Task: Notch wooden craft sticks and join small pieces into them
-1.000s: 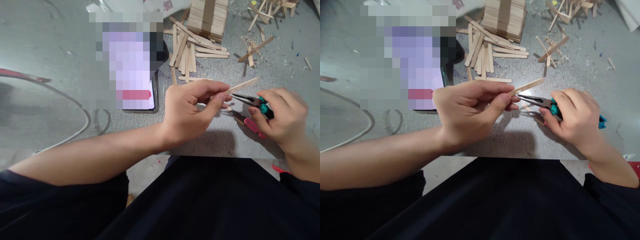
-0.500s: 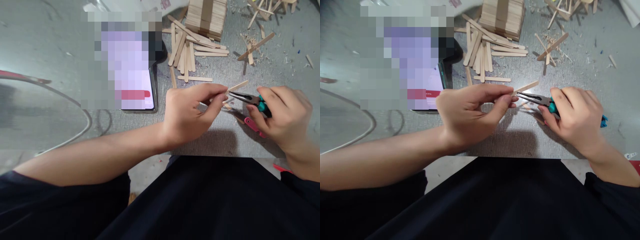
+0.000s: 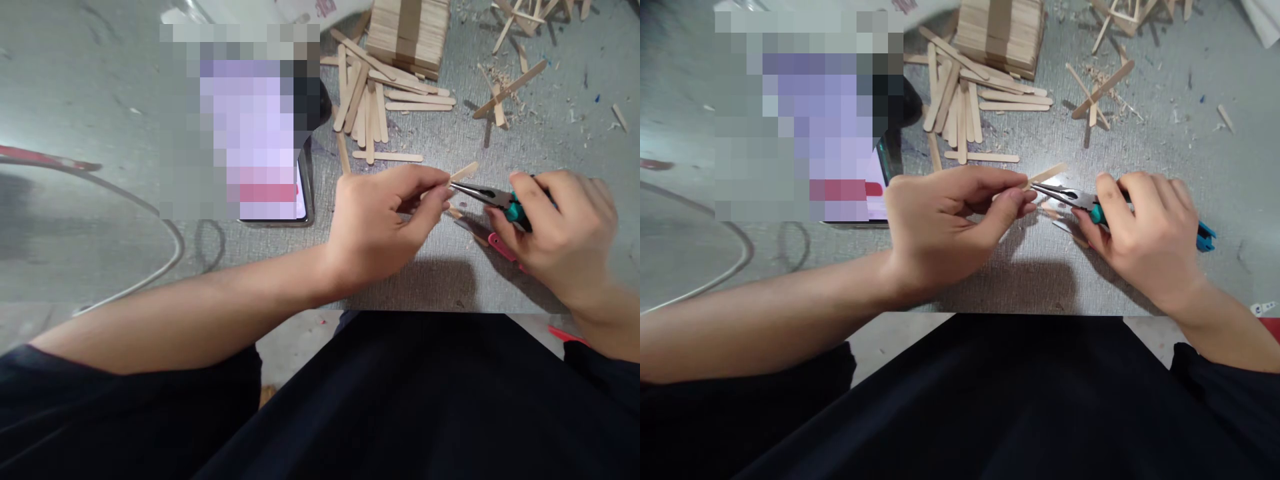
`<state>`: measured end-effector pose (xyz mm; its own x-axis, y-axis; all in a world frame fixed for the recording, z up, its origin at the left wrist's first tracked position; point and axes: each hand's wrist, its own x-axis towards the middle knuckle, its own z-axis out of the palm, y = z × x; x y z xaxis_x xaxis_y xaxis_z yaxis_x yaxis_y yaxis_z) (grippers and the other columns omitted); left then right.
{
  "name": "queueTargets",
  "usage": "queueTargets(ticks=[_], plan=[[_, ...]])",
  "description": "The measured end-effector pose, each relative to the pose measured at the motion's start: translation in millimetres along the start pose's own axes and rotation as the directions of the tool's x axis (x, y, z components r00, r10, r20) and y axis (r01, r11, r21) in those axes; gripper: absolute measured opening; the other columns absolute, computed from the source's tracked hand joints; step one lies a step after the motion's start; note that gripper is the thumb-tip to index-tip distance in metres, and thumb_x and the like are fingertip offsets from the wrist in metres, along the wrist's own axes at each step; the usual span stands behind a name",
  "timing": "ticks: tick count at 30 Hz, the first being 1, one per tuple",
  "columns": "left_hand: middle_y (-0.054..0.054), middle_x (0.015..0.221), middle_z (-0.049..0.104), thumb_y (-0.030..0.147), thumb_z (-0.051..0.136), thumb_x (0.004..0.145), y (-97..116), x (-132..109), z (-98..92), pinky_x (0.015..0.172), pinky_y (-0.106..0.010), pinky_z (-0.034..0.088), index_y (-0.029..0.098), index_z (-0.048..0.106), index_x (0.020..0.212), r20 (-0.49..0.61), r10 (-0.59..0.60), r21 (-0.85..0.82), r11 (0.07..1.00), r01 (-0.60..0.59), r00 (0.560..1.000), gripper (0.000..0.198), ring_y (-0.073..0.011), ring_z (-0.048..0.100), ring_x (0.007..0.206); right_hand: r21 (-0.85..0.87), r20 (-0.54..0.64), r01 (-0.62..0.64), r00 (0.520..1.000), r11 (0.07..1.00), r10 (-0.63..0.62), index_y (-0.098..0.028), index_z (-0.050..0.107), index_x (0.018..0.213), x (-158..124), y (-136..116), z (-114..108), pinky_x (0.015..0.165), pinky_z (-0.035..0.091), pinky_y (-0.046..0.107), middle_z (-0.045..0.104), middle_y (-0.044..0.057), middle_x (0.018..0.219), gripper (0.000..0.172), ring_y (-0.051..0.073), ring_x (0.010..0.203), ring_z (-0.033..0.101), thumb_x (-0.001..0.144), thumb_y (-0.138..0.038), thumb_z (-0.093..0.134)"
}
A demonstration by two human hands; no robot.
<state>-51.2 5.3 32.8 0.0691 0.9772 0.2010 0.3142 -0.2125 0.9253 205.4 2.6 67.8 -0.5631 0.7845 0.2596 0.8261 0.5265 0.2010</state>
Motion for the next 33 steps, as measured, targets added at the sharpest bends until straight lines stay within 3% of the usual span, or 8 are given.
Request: queueTargets(ticks=[3,6,12,17,23,28,33], plan=[[-0.003,0.095,0.086,0.026,0.073,0.102,-3,0,0.7,0.075,-0.032,0.068,0.022,0.085,0.106,0.045,-0.085,-0.122,0.988,0.090,0.995,0.013,-0.0194,0.082,0.083,-0.003,0.017,-0.007,1.000,1.000,0.008,-0.021,0.067,0.132,1,-1,1,0.074,0.038,0.045,0.071,0.013,0.098,0.042,0.030,0.087,0.063,0.105,-0.052,0.058],[-0.003,0.093,0.085,0.026,0.075,0.101,-5,0,0.6,0.075,-0.034,0.070,0.024,0.085,0.103,0.045,-0.102,-0.147,0.983,0.107,0.994,0.011,-0.0212,0.083,0.083,-0.018,0.030,-0.023,0.999,1.000,0.023,-0.023,0.069,0.125,2,-2,2,0.074,0.037,0.044,0.070,0.011,0.095,0.038,0.029,0.085,0.062,0.105,-0.053,0.057],[-0.003,0.090,0.085,0.018,0.073,0.099,1,0,1.8,0.072,-0.032,0.071,0.025,0.084,0.099,0.019,-0.118,-0.191,0.974,0.120,0.993,0.013,-0.0210,0.085,0.084,-0.010,-0.081,-0.002,0.997,1.000,0.001,-0.021,0.070,0.113,2,2,4,0.072,0.037,0.042,0.068,0.009,0.087,0.034,0.026,0.079,0.062,0.104,-0.052,0.061],[-0.003,0.088,0.085,0.016,0.075,0.098,9,0,3.0,0.076,-0.029,0.073,0.017,0.081,0.101,-0.025,-0.130,-0.295,0.948,0.117,0.991,0.007,-0.0180,0.085,0.081,0.108,-0.007,-0.157,0.987,0.982,0.159,-0.024,0.072,0.116,4,9,1,0.081,0.045,0.045,0.072,0.011,0.096,0.035,0.030,0.092,0.068,0.106,-0.055,0.058],[-0.002,0.083,0.084,0.021,0.080,0.096,16,3,0.7,0.076,-0.028,0.073,0.016,0.077,0.101,-0.024,-0.215,-0.412,0.892,0.186,0.976,0.008,-0.0163,0.084,0.077,0.262,-0.015,-0.254,0.964,0.931,0.267,-0.024,0.071,0.121,11,23,6,0.091,0.051,0.048,0.076,0.016,0.110,0.040,0.035,0.108,0.071,0.105,-0.058,0.058],[-0.004,0.085,0.084,0.032,0.085,0.094,18,6,-1.9,0.072,-0.030,0.072,0.016,0.076,0.101,0.035,-0.288,-0.452,0.850,0.272,0.957,0.020,-0.0169,0.082,0.072,0.286,0.151,-0.273,0.959,0.919,0.238,-0.025,0.071,0.126,14,27,25,0.089,0.051,0.052,0.074,0.018,0.119,0.038,0.036,0.108,0.068,0.106,-0.054,0.058],[-0.004,0.082,0.084,0.028,0.084,0.094,14,10,-1.2,0.068,-0.027,0.070,0.015,0.077,0.099,0.080,-0.318,-0.499,0.807,0.314,0.945,0.016,-0.0151,0.080,0.068,0.236,0.165,-0.194,0.974,0.952,0.158,-0.026,0.071,0.125,14,16,36,0.090,0.049,0.055,0.070,0.016,0.120,0.043,0.039,0.113,0.062,0.101,-0.061,0.065]])
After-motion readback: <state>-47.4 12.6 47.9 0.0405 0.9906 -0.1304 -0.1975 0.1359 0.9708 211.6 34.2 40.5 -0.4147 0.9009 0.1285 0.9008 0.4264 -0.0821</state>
